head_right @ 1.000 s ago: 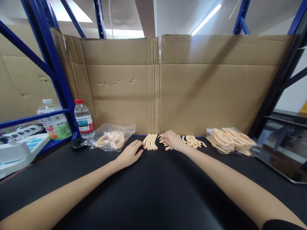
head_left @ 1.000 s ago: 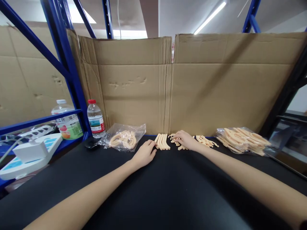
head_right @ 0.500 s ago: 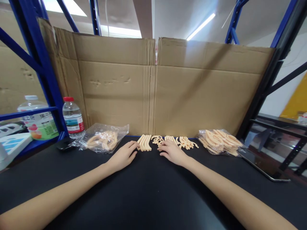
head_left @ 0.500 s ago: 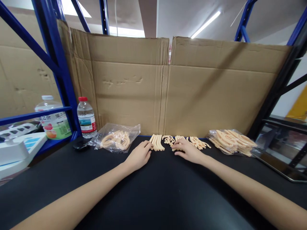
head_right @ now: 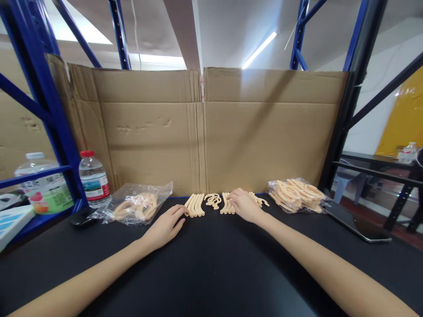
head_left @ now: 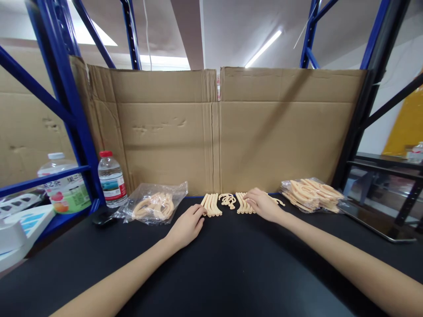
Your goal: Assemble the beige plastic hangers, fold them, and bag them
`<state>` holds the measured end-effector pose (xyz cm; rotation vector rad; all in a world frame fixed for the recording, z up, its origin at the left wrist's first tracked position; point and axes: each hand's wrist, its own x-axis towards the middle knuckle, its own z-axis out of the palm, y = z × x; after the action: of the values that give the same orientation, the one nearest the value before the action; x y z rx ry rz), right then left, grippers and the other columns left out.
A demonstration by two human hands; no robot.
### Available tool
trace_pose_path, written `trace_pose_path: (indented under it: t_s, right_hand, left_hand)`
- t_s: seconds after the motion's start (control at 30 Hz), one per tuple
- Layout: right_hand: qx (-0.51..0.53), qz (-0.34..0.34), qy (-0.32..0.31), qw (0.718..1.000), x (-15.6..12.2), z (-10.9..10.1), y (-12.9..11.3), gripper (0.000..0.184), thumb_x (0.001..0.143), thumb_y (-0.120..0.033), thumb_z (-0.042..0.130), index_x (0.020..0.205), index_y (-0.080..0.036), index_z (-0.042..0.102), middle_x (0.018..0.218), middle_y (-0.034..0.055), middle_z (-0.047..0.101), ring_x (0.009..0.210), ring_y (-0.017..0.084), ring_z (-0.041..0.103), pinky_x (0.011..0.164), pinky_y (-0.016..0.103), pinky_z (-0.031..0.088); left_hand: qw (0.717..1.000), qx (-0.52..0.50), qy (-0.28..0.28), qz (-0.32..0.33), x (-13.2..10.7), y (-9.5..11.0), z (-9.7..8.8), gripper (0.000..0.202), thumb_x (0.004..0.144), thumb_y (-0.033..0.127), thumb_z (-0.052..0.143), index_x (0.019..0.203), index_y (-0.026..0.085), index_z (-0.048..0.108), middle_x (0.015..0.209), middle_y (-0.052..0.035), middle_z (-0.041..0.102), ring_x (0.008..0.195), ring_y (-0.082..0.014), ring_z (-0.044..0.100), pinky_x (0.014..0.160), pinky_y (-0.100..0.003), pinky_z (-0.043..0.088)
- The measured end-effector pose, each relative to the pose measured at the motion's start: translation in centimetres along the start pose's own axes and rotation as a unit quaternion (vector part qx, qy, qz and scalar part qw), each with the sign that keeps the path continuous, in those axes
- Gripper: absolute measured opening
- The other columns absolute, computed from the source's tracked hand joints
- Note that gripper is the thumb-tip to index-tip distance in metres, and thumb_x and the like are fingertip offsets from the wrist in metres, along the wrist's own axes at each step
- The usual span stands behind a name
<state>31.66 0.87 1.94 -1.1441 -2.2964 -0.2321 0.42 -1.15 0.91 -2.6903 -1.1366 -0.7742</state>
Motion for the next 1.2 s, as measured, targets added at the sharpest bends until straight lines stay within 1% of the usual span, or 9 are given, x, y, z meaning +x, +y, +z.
trace_pose_path:
  t_s: [0.13, 0.23, 0.37, 0.63, 0.8, 0.93, 1.03, 1.1, 1.2]
  right_hand:
    - [-0.017, 0.02, -0.022, 0.999, -1.8, -1.5, 3.5, 0.027, 0.092, -0.029, 0.045, 0.106, -0.017, 0.065, 0.11, 0.0121, 0.064, 0.108, 0.026, 0.054, 0.093, 0.047, 0.042]
    - [-0.017, 0.016, -0.051, 0.998, -3.4, -1.6, 4.9, 0.028, 0.091, -0.033, 0.047, 0.109, -0.02, 0.065, 0.122, 0.0114, 0.06, 0.116, 0.026, 0.051, 0.099, 0.046, 0.04]
    - [-0.011, 0.029, -0.062, 0.998, -4.5, -1.0, 5.3, 0.03, 0.092, -0.036, 0.045, 0.108, -0.021, 0.065, 0.122, 0.011, 0.06, 0.117, 0.025, 0.053, 0.099, 0.044, 0.041]
    - [0.01, 0.053, -0.033, 0.998, -5.1, -0.6, 5.8, 0.03, 0.093, -0.036, 0.042, 0.104, -0.021, 0.065, 0.121, 0.011, 0.059, 0.117, 0.023, 0.053, 0.1, 0.041, 0.043]
    - [0.0, 0.074, 0.026, 0.997, -5.2, -0.4, 5.9, 0.029, 0.092, -0.032, 0.04, 0.102, -0.02, 0.065, 0.121, 0.0128, 0.056, 0.114, 0.027, 0.052, 0.098, 0.049, 0.041]
    - [-0.007, 0.086, 0.084, 0.993, -4.7, -0.5, 5.0, 0.031, 0.093, -0.026, 0.034, 0.101, -0.019, 0.064, 0.113, 0.0129, 0.059, 0.107, 0.027, 0.054, 0.093, 0.05, 0.043]
    - [-0.003, 0.072, 0.101, 0.992, -4.3, -0.7, 2.9, 0.03, 0.093, -0.024, 0.035, 0.1, -0.02, 0.063, 0.109, 0.0114, 0.061, 0.106, 0.025, 0.054, 0.093, 0.047, 0.044]
    - [0.007, 0.049, 0.09, 0.995, -4.1, -0.7, 0.8, 0.029, 0.093, -0.022, 0.035, 0.102, -0.021, 0.063, 0.109, 0.0106, 0.061, 0.108, 0.024, 0.054, 0.094, 0.044, 0.044]
    - [0.021, -0.006, 0.015, 1.0, -3.9, -0.7, -2.3, 0.029, 0.094, -0.025, 0.039, 0.113, -0.021, 0.06, 0.124, 0.0109, 0.056, 0.12, 0.024, 0.048, 0.101, 0.046, 0.039]
  left_hand:
    - [1.0, -0.008, 0.005, 0.001, 0.1, -0.1, 0.1, 0.021, 0.087, 0.012, 0.041, 0.102, 0.019, 0.054, 0.106, -0.0079, 0.058, 0.1, -0.0223, 0.057, 0.091, -0.039, 0.047]
    - [1.0, -0.014, 0.008, 0.001, 0.1, -0.1, 0.2, 0.021, 0.087, 0.012, 0.041, 0.1, 0.019, 0.055, 0.104, -0.0075, 0.058, 0.099, -0.0222, 0.057, 0.09, -0.039, 0.048]
    - [1.0, -0.017, 0.015, -0.003, 0.1, -0.1, 0.2, 0.021, 0.086, 0.012, 0.042, 0.099, 0.019, 0.056, 0.103, -0.0076, 0.059, 0.097, -0.0222, 0.058, 0.089, -0.039, 0.048]
    - [1.0, -0.015, 0.01, -0.006, 0.3, 0.1, 0.1, 0.021, 0.085, 0.013, 0.042, 0.1, 0.019, 0.056, 0.104, -0.0075, 0.058, 0.098, -0.022, 0.058, 0.09, -0.04, 0.048]
    - [1.0, -0.011, 0.011, -0.008, 0.3, 0.2, 0.0, 0.02, 0.085, 0.013, 0.042, 0.099, 0.02, 0.056, 0.103, -0.007, 0.059, 0.099, -0.022, 0.057, 0.091, -0.039, 0.048]
    - [1.0, -0.012, 0.016, -0.006, 0.3, 0.1, 0.1, 0.02, 0.085, 0.012, 0.042, 0.099, 0.019, 0.054, 0.103, -0.0071, 0.059, 0.099, -0.0219, 0.057, 0.091, -0.039, 0.048]
    - [1.0, -0.015, 0.017, -0.006, 0.3, 0.1, 0.0, 0.02, 0.086, 0.013, 0.041, 0.1, 0.019, 0.054, 0.103, -0.0077, 0.059, 0.098, -0.0221, 0.058, 0.09, -0.04, 0.048]
    - [1.0, -0.02, 0.013, -0.004, 0.3, 0.2, -0.1, 0.02, 0.087, 0.015, 0.042, 0.102, 0.019, 0.054, 0.105, -0.0083, 0.06, 0.1, -0.0226, 0.058, 0.091, -0.041, 0.048]
    - [0.999, -0.032, -0.007, 0.02, 0.2, 0.7, -0.5, 0.027, 0.087, 0.025, 0.05, 0.113, 0.021, 0.053, 0.122, -0.0096, 0.057, 0.114, -0.0245, 0.053, 0.098, -0.042, 0.043]
